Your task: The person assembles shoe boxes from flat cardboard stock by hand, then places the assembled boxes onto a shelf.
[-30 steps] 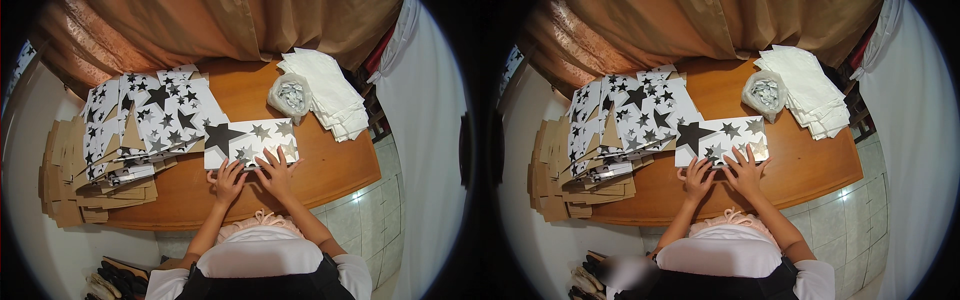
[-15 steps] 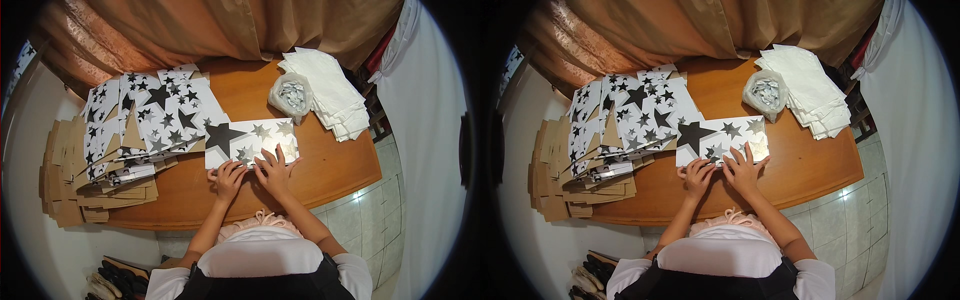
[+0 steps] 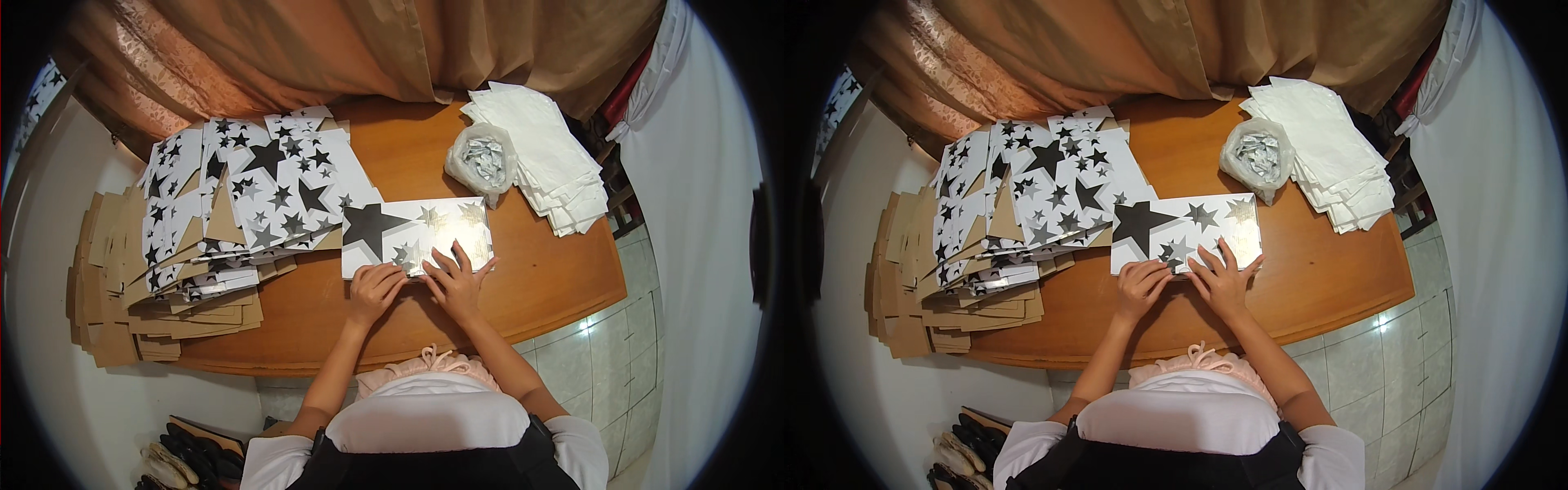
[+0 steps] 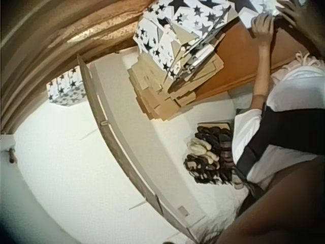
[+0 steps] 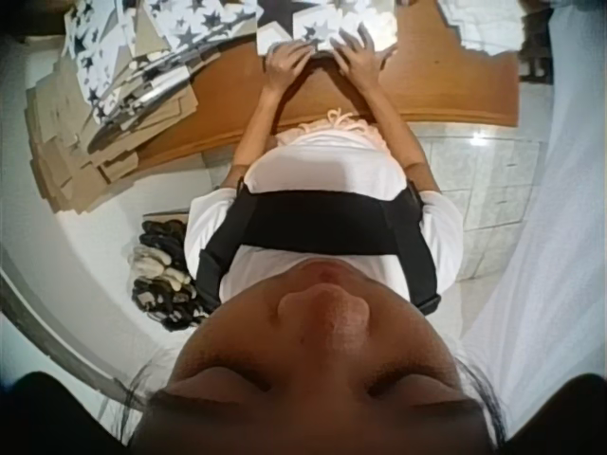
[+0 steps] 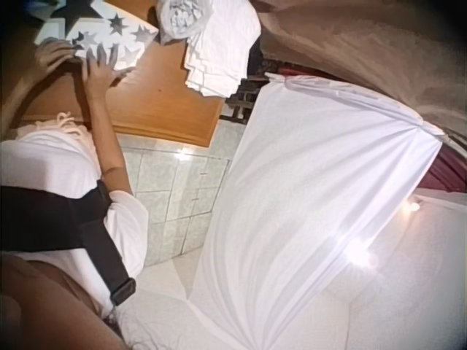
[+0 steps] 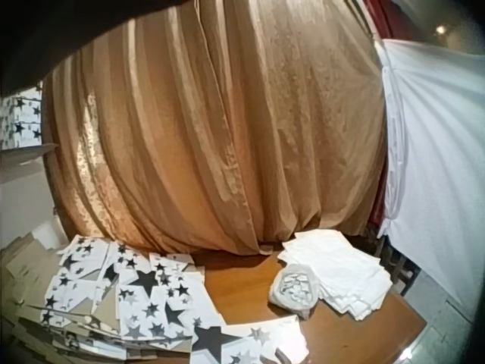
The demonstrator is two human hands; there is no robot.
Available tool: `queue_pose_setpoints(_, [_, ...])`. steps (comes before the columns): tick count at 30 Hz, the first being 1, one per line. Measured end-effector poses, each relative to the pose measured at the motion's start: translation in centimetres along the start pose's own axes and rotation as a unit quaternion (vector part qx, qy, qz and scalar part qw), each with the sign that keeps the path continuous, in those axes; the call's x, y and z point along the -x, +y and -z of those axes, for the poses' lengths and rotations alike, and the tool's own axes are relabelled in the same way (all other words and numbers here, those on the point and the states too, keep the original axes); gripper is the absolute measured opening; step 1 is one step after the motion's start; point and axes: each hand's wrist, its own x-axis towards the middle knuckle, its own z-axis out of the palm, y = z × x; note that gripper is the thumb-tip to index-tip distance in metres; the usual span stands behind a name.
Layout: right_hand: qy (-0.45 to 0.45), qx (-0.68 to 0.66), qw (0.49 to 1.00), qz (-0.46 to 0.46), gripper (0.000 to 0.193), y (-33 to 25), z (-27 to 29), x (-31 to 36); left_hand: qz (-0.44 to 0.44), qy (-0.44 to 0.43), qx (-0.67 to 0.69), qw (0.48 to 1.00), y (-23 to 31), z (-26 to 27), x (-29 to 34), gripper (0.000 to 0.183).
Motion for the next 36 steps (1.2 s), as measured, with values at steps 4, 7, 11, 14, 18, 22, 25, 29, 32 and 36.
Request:
queue_pose_setpoints(4, [0.003,0.000,1.000,-0.004,0.022,0.1,-0.1,0.1,0.030,-0.091,0.079,0.992,-2.2,1.5,-2.1,0.013])
queue_pose_setpoints(7, [0.008,0.003,1.000,0.000,0.021,0.0,-0.1,0.1,0.044,-0.193,0.077,0.977,-3.6,2.4,-4.2,0.028])
queue_pose_setpoints(11, [0.004,-0.018,1.000,0.001,0.020,-0.8,0.6,-0.2,0.057,-0.214,0.047,0.974,-4.8,1.3,-6.2,0.034])
queue_pose_setpoints(14, [-0.031,-0.008,0.999,-0.001,0.023,-0.9,0.6,-0.6,0.066,-0.163,0.041,0.984,-5.2,-0.5,-6.6,0.034])
queue_pose_setpoints(18, [-0.114,0.003,0.993,-0.017,0.039,-2.6,-0.1,-2.3,0.062,-0.156,0.040,0.985,-5.0,-1.1,-6.5,0.034])
queue_pose_setpoints(22, [-0.201,0.008,0.975,0.092,0.047,-2.7,-1.8,-3.5,0.062,-0.170,0.065,0.981,-5.1,-1.1,-6.6,0.036])
queue_pose_setpoints(25, [-0.265,-0.018,0.960,0.091,0.041,-1.2,-2.2,-4.7,0.068,-0.162,0.071,0.982,-5.1,-1.2,-6.4,0.036])
queue_pose_setpoints(29, [-0.264,-0.003,0.960,0.090,0.040,1.1,-2.0,-7.1,0.059,-0.160,0.071,0.983,-5.1,-1.1,-6.3,0.036])
queue_pose_setpoints(32, [-0.328,-0.003,0.942,0.072,0.042,3.0,-2.0,-9.0,0.060,-0.164,0.063,0.983,-5.0,-1.1,-6.4,0.036])
queue_pose_setpoints(36, [-0.229,0.090,0.969,0.006,0.050,6.0,-0.7,-11.0,0.049,-0.161,0.042,0.985,-5.0,-1.1,-6.4,0.035])
